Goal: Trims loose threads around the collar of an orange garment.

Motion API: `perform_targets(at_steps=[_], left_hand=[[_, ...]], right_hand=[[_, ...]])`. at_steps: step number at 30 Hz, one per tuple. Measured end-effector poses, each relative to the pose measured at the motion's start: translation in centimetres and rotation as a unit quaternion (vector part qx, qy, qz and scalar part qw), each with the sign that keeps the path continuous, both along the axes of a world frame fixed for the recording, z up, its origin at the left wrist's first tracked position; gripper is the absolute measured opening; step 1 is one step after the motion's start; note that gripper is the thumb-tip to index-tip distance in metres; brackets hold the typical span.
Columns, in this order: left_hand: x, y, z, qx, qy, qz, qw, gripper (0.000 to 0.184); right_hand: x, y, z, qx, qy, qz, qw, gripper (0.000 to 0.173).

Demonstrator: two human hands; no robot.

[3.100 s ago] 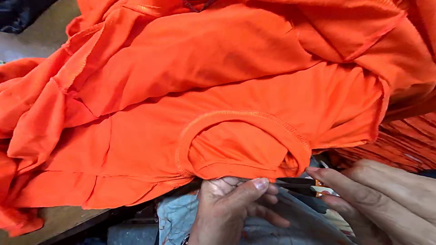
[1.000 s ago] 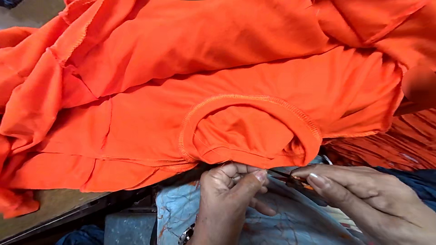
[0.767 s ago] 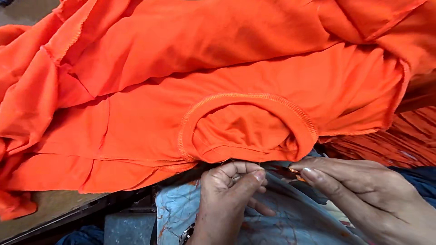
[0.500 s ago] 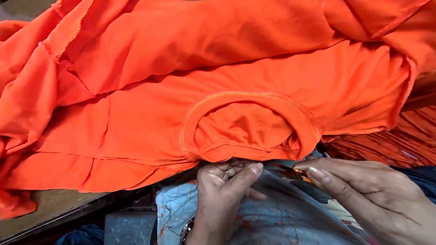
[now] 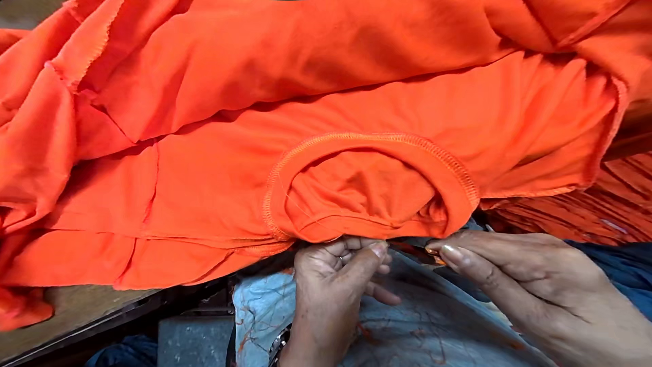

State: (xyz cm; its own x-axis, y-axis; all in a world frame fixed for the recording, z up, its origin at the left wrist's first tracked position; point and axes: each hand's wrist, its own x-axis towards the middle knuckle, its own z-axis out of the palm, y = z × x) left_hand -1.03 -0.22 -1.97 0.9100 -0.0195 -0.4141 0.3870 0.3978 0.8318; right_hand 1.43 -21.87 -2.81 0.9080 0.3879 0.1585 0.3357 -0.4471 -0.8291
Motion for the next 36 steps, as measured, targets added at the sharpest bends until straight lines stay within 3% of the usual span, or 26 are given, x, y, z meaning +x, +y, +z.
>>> perform_targets(at_steps=[22, 27, 30, 33, 36], left_hand=[[-0.1, 0.1, -0.3, 0.003, 0.020, -0.024, 0.999, 0.013], [-0.8, 1.3, -0.2, 0.033, -0.056, 0.023, 0.998, 0.013], [-1.4, 2.3, 0.2, -0.022, -0.080, 0.056, 0.995, 0.029], [-1.1, 2.3, 0.8, -0.063, -0.067, 0.086, 0.992, 0.037], [-0.7, 1.5, 2.0, -0.012, -0.038, 0.108, 0.993, 0.040]], right_hand=[[0.5, 1.1, 0.0, -0.034, -0.078, -0.014, 0.996, 0.034], [0.1, -0.8, 0.4, 0.032, 0.045, 0.058, 0.997, 0.034], [-0.2, -1.3, 1.7, 0.067, 0.089, 0.060, 0.992, 0.034], [0.0, 0.4, 2.2, 0.041, 0.017, 0.029, 0.999, 0.025], [1.0, 3.4, 2.7, 0.018, -0.093, 0.040, 0.995, 0.023]])
